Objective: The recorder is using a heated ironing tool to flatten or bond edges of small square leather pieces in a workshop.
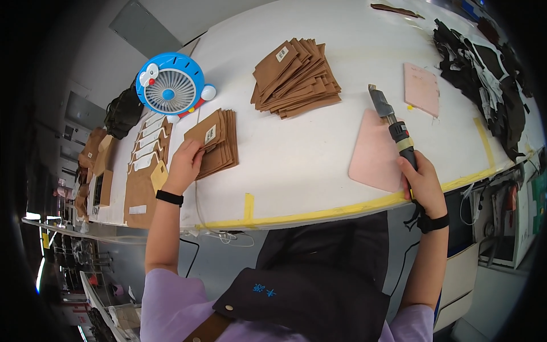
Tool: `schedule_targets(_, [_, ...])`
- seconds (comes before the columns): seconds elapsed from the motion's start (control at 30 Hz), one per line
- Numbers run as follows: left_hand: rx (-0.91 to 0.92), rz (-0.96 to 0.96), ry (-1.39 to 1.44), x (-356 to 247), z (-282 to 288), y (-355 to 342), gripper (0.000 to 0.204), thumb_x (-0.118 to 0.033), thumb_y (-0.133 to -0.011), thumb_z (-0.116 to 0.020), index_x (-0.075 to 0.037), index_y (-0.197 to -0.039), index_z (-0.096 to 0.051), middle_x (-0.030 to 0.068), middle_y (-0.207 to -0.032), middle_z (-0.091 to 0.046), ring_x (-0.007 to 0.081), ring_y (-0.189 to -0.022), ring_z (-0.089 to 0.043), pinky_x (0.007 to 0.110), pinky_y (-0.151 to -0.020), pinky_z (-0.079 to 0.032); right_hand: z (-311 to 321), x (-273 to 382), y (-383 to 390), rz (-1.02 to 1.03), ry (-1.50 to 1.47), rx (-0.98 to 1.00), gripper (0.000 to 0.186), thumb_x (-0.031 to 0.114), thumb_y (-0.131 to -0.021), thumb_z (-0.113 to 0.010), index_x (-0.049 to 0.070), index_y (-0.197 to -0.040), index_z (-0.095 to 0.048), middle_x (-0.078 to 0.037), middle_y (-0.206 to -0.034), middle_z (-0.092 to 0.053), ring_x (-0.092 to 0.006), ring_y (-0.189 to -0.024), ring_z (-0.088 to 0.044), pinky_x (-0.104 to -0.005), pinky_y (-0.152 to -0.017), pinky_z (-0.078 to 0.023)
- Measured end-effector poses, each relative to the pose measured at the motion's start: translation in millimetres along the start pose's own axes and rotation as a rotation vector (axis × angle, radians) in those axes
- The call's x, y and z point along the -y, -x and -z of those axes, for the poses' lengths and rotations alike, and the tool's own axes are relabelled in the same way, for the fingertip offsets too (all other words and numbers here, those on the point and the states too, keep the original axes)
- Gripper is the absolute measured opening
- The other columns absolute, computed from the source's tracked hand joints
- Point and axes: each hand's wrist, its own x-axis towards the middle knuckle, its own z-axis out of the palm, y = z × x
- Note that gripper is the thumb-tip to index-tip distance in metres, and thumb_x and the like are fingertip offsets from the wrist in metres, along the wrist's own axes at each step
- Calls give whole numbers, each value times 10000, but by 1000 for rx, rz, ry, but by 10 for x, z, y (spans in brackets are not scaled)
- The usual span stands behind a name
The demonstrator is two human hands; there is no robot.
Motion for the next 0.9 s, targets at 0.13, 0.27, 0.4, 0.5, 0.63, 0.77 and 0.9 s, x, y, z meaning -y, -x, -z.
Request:
schedule_targets(0.13, [64,10,48,7,121,117,130,14,-870,-668,-25,-989,-633,150,-985,-623,382,-896,-630,435,-756,-539,2,25,14,-4,9,2,290,278,-1023,-626,2,-976,-551,-10,-590,-505,-107,-408,-451,-274,-410,-376])
schedule_targets(0.27, [206,61,82,-73,107,143,138,-33,-877,-681,-33,-1011,-646,139,-1022,-642,361,-942,-648,413,-795,-548,10,52,24,-4,6,-13,283,270,-1024,-622,-1,-981,-551,-9,-591,-506,-106,-410,-452,-274,-409,-376])
schedule_targets(0.4, [312,23,99,-187,328,-235,193,-199,-876,-712,-63,-998,-652,141,-999,-668,335,-921,-662,426,-787,-535,-24,83,36,-2,27,1,275,257,-1019,-627,-6,-989,-550,-23,-592,-518,-112,-414,-470,-278,-411,-381])
schedule_targets(0.5, [317,-38,24,-356,223,-790,168,-158,-927,-678,-16,-1000,-628,143,-936,-675,299,-882,-676,395,-782,-530,-3,62,41,1,32,-10,274,257,-1021,-622,-6,-991,-550,-25,-597,-526,-114,-415,-471,-280,-417,-389])
schedule_targets(0.63, [75,-94,255,-620,-383,-1497,181,-154,-950,-667,-7,-1052,-642,160,-1000,-706,296,-953,-699,386,-831,-542,-35,42,60,2,-3,-32,267,252,-1025,-614,-4,-990,-547,-26,-614,-540,-112,-432,-483,-280,-433,-403])
schedule_targets(0.77, [24,76,299,-728,-872,-1914,192,-182,-955,-673,-40,-1084,-668,150,-1063,-714,326,-986,-686,407,-867,-549,-41,11,60,21,-51,-40,258,241,-1026,-612,-4,-979,-545,-27,-622,-546,-114,-443,-495,-284,-439,-411])
schedule_targets(0.9, [5,172,393,-579,-1022,-2046,147,-166,-949,-681,-27,-992,-694,145,-1026,-734,321,-936,-699,411,-841,-553,-33,12,48,39,-41,-26,267,243,-1022,-618,-8,-966,-544,-28,-611,-549,-121,-438,-510,-285,-438,-416])
